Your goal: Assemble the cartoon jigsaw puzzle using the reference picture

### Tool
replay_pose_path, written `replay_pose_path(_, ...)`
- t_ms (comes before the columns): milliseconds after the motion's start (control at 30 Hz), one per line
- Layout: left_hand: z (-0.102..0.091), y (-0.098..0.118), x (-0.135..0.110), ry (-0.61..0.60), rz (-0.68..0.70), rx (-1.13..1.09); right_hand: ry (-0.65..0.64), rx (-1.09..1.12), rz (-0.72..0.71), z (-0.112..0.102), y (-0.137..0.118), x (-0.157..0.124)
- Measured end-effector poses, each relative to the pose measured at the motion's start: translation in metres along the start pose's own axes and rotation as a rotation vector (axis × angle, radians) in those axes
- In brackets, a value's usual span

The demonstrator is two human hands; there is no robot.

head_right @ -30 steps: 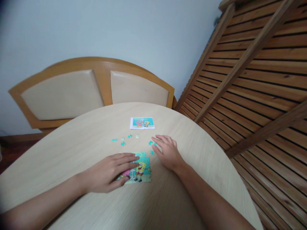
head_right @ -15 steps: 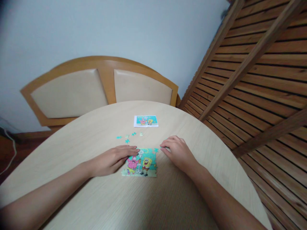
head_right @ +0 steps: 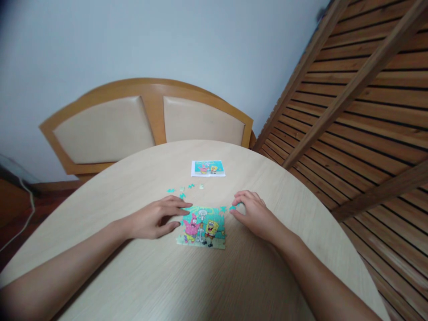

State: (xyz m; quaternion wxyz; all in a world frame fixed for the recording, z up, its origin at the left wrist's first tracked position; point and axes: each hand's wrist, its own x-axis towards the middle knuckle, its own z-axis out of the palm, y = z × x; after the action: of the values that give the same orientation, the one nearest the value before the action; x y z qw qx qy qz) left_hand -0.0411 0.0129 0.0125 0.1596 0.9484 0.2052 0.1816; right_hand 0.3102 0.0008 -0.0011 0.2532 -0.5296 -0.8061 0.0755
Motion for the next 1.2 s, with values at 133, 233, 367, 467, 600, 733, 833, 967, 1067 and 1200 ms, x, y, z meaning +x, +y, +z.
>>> replay_pose_path(133,0.000,-0.001,0.002,-0.008,0.000,0.019,-0.019,0.002,-0.013,-0.003,-0.004,-0.001)
replay_pose_path(233,0.002,0.001,0.004,-0.001,-0.001,0.044,-0.065,-0.007,-0.007,-0.007,-0.014,0.000)
replay_pose_path(367,0.007,0.002,0.004,0.022,-0.016,0.085,-0.093,0.023,0.028,-0.009,-0.022,0.003)
replay_pose_path(467,0.011,0.003,0.005,0.049,-0.045,0.114,-0.115,0.128,0.039,-0.010,-0.025,0.004)
replay_pose_path(600,0.018,0.015,0.011,0.122,-0.091,0.100,-0.101,0.358,0.059,-0.010,-0.042,0.002)
replay_pose_path(733,0.026,0.042,0.019,0.270,-0.256,-0.194,-0.067,0.479,0.111,0.000,-0.078,-0.007)
replay_pose_path(833,0.032,0.060,0.024,0.263,-0.437,-0.530,-0.063,0.545,0.125,0.012,-0.102,-0.015)
replay_pose_path(967,0.035,0.062,0.023,0.249,-0.541,-0.758,-0.077,0.565,0.125,0.025,-0.108,-0.018)
replay_pose_path(1067,0.033,0.052,0.016,0.233,-0.618,-0.720,-0.105,0.460,0.019,0.030,-0.098,-0.018)
replay_pose_path(1200,0.027,0.042,0.005,0.169,-0.697,-0.645,-0.140,0.252,-0.233,0.030,-0.088,-0.018)
